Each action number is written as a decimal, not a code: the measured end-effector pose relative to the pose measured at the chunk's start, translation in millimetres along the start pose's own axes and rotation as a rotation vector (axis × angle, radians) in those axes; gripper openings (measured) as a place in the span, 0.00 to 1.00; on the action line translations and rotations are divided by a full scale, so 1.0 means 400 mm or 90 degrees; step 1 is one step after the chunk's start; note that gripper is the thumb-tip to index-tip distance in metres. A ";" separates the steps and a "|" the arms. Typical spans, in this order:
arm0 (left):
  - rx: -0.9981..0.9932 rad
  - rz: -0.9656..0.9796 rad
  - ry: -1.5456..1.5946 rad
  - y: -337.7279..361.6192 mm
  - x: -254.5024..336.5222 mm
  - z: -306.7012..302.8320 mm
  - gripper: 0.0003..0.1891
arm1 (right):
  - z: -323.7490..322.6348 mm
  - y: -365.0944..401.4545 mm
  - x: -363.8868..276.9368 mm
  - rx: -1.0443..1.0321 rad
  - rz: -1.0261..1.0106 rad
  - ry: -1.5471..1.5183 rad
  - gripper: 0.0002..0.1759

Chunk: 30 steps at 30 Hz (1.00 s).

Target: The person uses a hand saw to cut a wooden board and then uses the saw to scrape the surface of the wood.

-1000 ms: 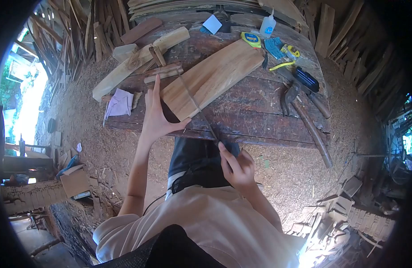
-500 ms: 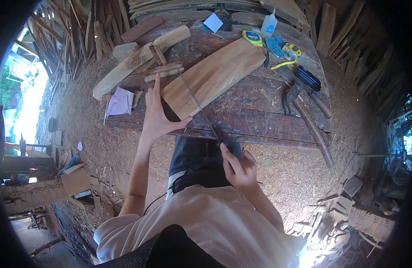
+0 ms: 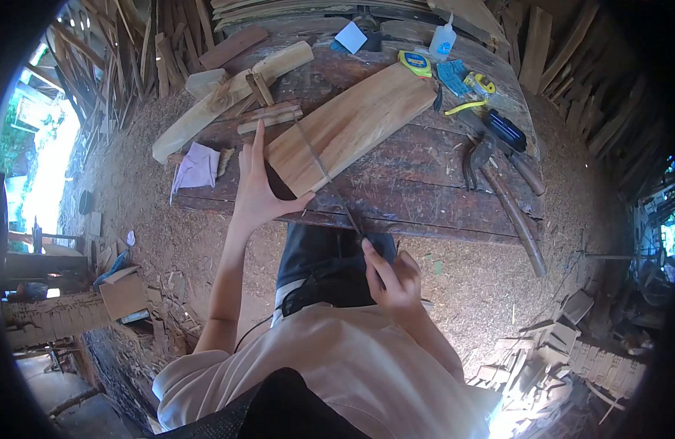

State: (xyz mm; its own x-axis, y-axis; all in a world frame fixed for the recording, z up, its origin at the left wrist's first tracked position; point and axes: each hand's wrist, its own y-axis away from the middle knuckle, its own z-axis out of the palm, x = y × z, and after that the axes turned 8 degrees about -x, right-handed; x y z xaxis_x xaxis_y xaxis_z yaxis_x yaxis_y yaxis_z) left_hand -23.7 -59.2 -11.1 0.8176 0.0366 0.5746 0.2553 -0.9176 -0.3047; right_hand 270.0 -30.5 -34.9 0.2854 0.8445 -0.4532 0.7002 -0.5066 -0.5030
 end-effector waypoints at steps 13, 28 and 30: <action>0.009 -0.010 -0.002 0.000 -0.002 0.004 0.73 | -0.001 0.005 0.008 0.003 -0.011 0.000 0.28; 0.018 -0.005 -0.005 0.001 -0.002 0.003 0.72 | 0.005 -0.011 0.014 0.017 -0.027 0.008 0.27; 0.014 -0.001 -0.004 -0.002 -0.001 0.002 0.72 | -0.003 0.005 0.010 0.016 -0.017 0.011 0.27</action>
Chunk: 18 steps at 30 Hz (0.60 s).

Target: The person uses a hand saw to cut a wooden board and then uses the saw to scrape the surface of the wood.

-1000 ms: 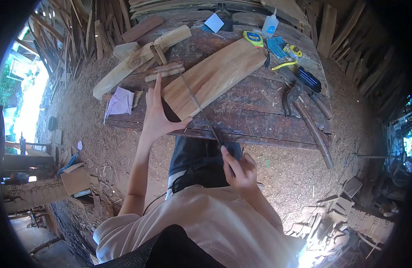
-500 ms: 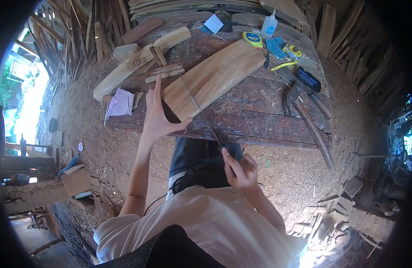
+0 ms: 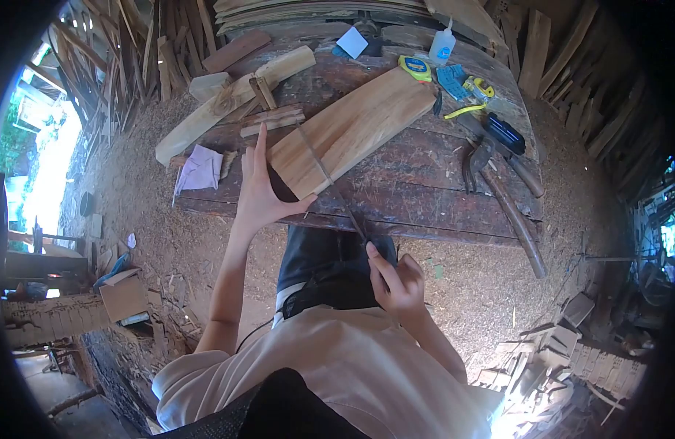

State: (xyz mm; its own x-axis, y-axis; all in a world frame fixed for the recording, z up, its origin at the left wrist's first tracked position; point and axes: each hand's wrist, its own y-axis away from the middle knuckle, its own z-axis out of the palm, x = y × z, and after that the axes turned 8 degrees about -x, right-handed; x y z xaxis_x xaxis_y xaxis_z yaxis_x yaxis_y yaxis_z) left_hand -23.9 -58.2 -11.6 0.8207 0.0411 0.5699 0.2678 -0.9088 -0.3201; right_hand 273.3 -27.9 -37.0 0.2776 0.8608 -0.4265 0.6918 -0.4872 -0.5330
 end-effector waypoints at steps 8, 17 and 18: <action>-0.002 0.000 -0.014 0.007 0.002 0.002 0.72 | 0.043 -0.100 0.010 0.018 -0.020 -0.026 0.27; -0.008 0.010 0.011 0.002 0.001 -0.001 0.72 | -0.002 0.003 -0.002 -0.023 0.016 0.000 0.28; -0.012 0.003 0.014 0.003 0.004 -0.002 0.72 | 0.004 -0.009 -0.001 -0.014 0.008 -0.007 0.28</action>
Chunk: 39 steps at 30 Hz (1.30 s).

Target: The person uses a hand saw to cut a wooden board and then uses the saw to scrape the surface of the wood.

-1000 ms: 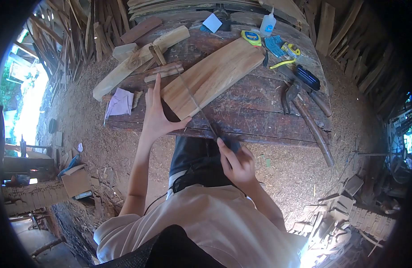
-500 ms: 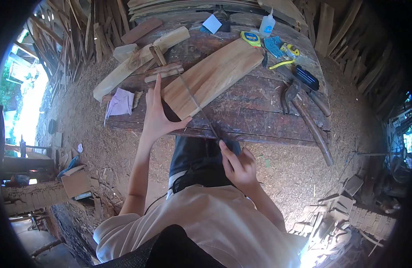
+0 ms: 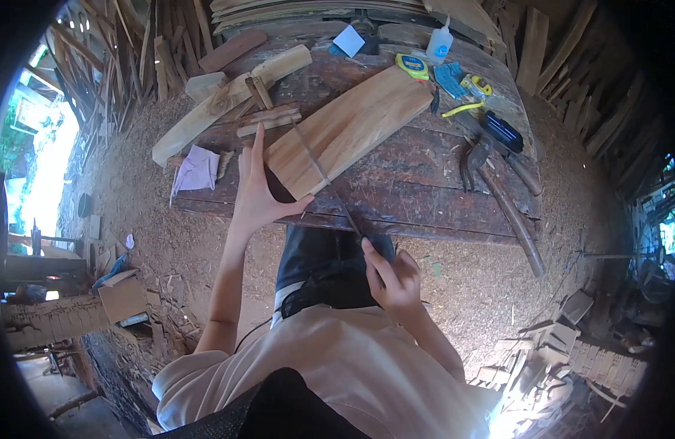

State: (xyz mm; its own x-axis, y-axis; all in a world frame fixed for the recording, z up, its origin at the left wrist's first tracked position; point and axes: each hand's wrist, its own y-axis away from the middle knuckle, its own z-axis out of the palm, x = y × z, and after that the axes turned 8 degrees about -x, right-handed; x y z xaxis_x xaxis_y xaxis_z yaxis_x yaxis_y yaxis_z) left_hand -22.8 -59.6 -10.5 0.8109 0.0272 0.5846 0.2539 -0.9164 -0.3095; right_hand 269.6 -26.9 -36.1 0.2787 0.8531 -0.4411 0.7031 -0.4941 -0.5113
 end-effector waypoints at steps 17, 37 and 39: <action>-0.003 0.000 -0.003 -0.003 0.000 0.002 0.72 | 0.009 -0.026 0.005 0.008 -0.011 -0.012 0.27; 0.004 -0.006 -0.004 -0.001 -0.006 0.001 0.72 | 0.047 -0.112 0.016 0.054 -0.042 -0.029 0.26; 0.006 -0.011 -0.008 0.001 0.001 0.001 0.72 | 0.031 -0.084 0.012 0.021 -0.024 -0.008 0.26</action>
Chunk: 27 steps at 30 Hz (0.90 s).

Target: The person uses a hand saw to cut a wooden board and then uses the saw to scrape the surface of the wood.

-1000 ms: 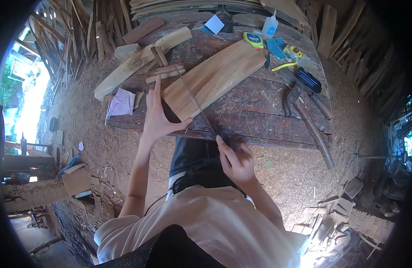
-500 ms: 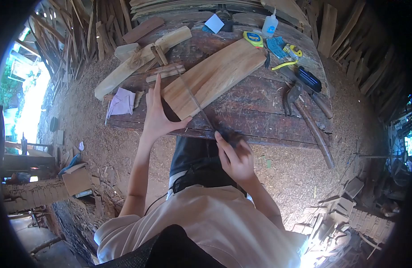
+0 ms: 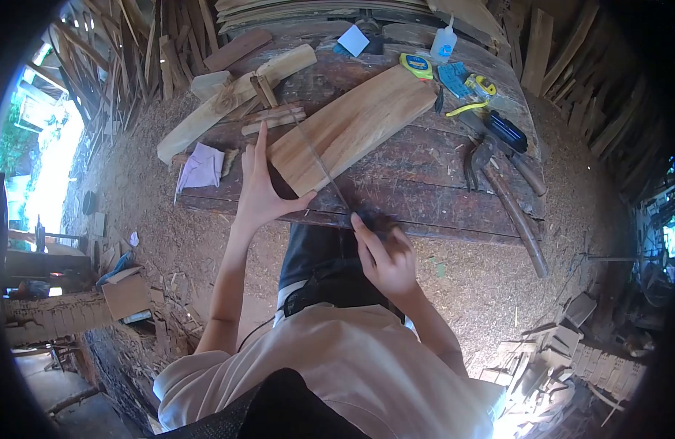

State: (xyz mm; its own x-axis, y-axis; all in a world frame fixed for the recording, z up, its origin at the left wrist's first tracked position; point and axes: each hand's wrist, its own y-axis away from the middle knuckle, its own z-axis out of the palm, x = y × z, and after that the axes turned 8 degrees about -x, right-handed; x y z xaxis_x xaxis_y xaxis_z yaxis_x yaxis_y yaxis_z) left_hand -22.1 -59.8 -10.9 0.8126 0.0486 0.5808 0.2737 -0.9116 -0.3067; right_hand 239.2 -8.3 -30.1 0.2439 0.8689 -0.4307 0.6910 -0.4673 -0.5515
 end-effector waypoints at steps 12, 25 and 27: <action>-0.001 0.022 0.009 -0.002 -0.011 0.004 0.71 | 0.012 -0.002 0.005 0.004 -0.007 -0.008 0.27; -0.001 0.025 0.002 -0.002 -0.006 0.002 0.71 | -0.014 0.045 -0.004 -0.041 0.023 0.015 0.26; 0.004 0.031 0.000 -0.003 -0.008 0.002 0.71 | 0.009 0.004 0.005 -0.012 0.004 -0.013 0.27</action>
State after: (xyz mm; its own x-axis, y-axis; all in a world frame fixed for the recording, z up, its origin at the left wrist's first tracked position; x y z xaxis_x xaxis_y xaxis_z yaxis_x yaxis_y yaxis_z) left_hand -24.5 -58.6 -12.8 0.8254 0.0038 0.5646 0.2362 -0.9106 -0.3392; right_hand 238.2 -7.9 -34.4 0.2345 0.8627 -0.4480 0.7022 -0.4690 -0.5356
